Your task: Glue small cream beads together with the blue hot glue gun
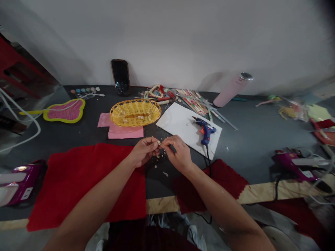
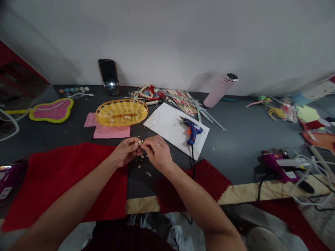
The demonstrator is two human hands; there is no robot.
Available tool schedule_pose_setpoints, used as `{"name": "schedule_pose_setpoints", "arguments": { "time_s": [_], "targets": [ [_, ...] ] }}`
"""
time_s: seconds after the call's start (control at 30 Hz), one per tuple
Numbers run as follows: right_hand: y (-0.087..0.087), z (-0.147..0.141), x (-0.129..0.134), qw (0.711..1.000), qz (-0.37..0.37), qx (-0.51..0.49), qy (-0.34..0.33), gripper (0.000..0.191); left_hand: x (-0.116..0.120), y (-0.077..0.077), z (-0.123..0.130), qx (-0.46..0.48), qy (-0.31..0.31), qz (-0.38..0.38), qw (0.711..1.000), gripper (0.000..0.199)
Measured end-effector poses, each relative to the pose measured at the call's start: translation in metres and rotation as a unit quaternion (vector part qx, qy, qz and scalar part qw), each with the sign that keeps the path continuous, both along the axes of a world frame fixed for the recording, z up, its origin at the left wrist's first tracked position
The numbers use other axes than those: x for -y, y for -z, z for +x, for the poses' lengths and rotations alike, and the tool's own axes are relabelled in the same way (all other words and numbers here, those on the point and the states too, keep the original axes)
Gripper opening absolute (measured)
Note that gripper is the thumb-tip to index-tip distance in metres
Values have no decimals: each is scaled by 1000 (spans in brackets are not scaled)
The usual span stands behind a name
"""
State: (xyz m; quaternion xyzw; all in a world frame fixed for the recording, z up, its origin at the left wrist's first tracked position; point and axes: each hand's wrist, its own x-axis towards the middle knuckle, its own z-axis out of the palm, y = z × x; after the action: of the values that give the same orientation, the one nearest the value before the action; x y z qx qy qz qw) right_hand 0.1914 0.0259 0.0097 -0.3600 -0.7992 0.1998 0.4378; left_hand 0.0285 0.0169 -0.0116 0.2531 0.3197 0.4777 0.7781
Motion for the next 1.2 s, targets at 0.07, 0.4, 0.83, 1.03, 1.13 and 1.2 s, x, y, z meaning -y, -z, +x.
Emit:
{"name": "schedule_pose_setpoints", "arguments": {
  "time_s": [0.07, 0.4, 0.83, 1.03, 1.13, 1.2],
  "targets": [
    [1, 1, 0, 1000, 7, 3, -3, 7, 0, -1, 0, 1, -1, -1, 1000, 19],
    [1, 3, -1, 999, 32, 26, -12, 9, 0, 1, -1, 5, -4, -2, 1000, 17],
    [2, 4, -2, 998, 29, 52, -20, 10, 1, -2, -1, -26, -17, 7, 999, 22],
    [5, 5, -1, 997, 28, 62, -30, 9, 0, -3, -1, -40, -12, 14, 999, 22],
    [4, 9, -3, 999, 8, 27, -27, 10, 0, -4, -3, -35, -8, 7, 999, 21],
    [1, 12, -4, 1000, 0, -6, -2, 13, -1, -4, -5, -33, -6, 4, 999, 22]
  ]
}}
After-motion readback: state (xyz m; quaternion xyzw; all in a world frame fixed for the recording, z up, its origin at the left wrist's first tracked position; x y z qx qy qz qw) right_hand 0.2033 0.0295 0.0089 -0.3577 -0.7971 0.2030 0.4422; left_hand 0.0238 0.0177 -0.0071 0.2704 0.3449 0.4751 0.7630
